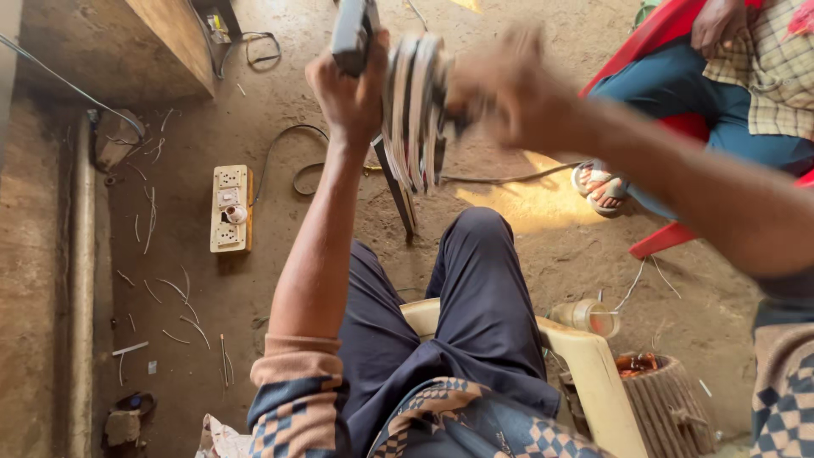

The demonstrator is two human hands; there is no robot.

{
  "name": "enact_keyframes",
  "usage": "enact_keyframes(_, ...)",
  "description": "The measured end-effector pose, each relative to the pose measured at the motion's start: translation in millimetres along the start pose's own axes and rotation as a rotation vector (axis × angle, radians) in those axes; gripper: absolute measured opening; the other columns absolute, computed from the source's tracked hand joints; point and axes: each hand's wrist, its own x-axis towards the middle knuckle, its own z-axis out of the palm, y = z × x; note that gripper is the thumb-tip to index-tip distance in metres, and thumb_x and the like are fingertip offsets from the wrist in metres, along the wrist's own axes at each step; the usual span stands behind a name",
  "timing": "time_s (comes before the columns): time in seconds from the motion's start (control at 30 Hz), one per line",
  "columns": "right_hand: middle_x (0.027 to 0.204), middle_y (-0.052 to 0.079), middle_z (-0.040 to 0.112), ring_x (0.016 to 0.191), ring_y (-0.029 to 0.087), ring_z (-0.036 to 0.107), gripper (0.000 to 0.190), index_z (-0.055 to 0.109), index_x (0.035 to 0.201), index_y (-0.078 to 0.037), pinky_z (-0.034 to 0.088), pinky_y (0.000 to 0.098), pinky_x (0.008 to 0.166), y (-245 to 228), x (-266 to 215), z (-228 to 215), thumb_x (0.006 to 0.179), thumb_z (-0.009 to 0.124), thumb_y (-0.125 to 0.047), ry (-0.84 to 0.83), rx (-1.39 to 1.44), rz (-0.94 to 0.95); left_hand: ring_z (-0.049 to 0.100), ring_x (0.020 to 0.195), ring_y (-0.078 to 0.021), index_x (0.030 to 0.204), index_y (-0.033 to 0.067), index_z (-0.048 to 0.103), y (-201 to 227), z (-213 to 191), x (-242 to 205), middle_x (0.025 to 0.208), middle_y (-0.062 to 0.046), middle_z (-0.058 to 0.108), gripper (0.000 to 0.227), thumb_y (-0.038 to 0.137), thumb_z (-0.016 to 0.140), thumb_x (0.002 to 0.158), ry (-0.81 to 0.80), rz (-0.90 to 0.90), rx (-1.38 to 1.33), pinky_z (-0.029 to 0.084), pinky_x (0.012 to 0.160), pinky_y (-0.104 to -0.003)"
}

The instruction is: The person sits with a stack of white wire bundles on the lap and uses a thin white string to tie them together. The person wraps the string around the bundle, pulls it tight, and secures it with a knot. The person uses red-handled scissors to cut the string after each tie.

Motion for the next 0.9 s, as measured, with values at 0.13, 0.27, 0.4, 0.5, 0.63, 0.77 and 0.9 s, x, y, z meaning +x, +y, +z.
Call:
enact_keyframes(0.13, 0.095, 0.011, 0.064, 0.091, 0.029, 0.062, 0.012, 0.063, 0.105, -0.004, 0.041, 0.0407, 0.088, 62.2, 1.3, 0.3, 0.111, 0.063, -0.013, -0.075, -0.315, -0.041, 0.055, 0.047, -0.0089, 0.075, 0.0087, 0.064, 19.8, -9.5, -15.7, 0.058, 0.003, 0.058, 0.042, 0.041, 0.068, 0.102, -0.085, 0.025, -0.14, 0.043, 0.043, -0.029)
enact_keyframes(0.27, 0.081, 0.006, 0.06, 0.077, 0.023, 0.057, 0.013, 0.063, 0.096, -0.013, 0.034, 0.0495, 0.098, 72.8, -45.3, 73.3, 0.108, 0.059, -0.012, -0.134, -0.45, 0.149, 0.065, 0.055, -0.007, 0.088, 0.0074, 0.072, 48.8, -19.5, -1.9, 0.068, 0.001, 0.068, 0.036, 0.042, 0.067, 0.099, -0.211, -0.096, -0.056, 0.051, 0.048, -0.027)
enact_keyframes(0.4, 0.084, 0.009, 0.06, 0.087, 0.028, 0.059, 0.005, 0.062, 0.103, -0.009, 0.036, 0.0544, 0.092, 78.0, -99.0, 141.3, 0.104, 0.057, -0.011, 0.054, -0.107, 0.318, 0.065, 0.115, -0.017, 0.124, -0.0026, 0.052, 105.1, -29.5, 16.4, 0.124, -0.01, 0.06, 0.06, 0.048, 0.074, 0.102, 0.072, 0.228, 0.175, 0.06, 0.096, -0.04)
enact_keyframes(0.5, 0.087, 0.01, 0.063, 0.092, 0.033, 0.062, 0.004, 0.062, 0.1, -0.01, 0.037, 0.0575, 0.087, 89.5, -124.6, 182.7, 0.097, 0.058, -0.009, 0.037, -0.02, 0.389, 0.061, 0.123, -0.0253, 0.129, 0.0064, 0.058, 146.1, -29.1, 29.9, 0.134, -0.009, 0.058, 0.052, 0.048, 0.075, 0.103, -0.275, 0.551, 0.454, 0.048, 0.11, -0.049)
enact_keyframes(0.63, 0.089, 0.013, 0.066, 0.09, 0.035, 0.063, 0.01, 0.066, 0.101, -0.008, 0.042, 0.0545, 0.084, 87.1, -157.4, 236.8, 0.092, 0.062, -0.009, 0.055, 0.052, 0.378, 0.067, 0.114, -0.0289, 0.112, 0.0154, 0.073, 163.9, 7.3, 46.0, 0.115, -0.009, 0.067, 0.049, 0.058, 0.075, 0.088, -0.759, 0.72, 0.749, 0.044, 0.1, -0.051)
enact_keyframes(0.77, 0.097, 0.016, 0.069, 0.099, 0.035, 0.066, 0.01, 0.068, 0.097, -0.009, 0.048, 0.0477, 0.087, 73.4, -183.8, 291.4, 0.091, 0.06, -0.009, -0.142, 0.047, 0.597, 0.067, 0.094, -0.0279, 0.094, 0.0136, 0.079, 155.8, 30.6, 44.3, 0.1, -0.01, 0.072, 0.054, 0.066, 0.067, 0.094, -1.1, 0.471, 0.993, 0.048, 0.085, -0.049)
enact_keyframes(0.9, 0.105, 0.021, 0.071, 0.1, 0.037, 0.067, 0.033, 0.069, 0.119, -0.005, 0.054, 0.0456, 0.087, 74.5, -205.0, 313.4, 0.089, 0.054, -0.005, -0.016, 0.346, 0.674, 0.069, 0.08, -0.0258, 0.089, 0.0111, 0.079, 137.7, 43.3, 45.0, 0.092, -0.009, 0.072, 0.056, 0.065, 0.066, 0.093, -1.081, 0.352, 0.938, 0.052, 0.072, -0.048)
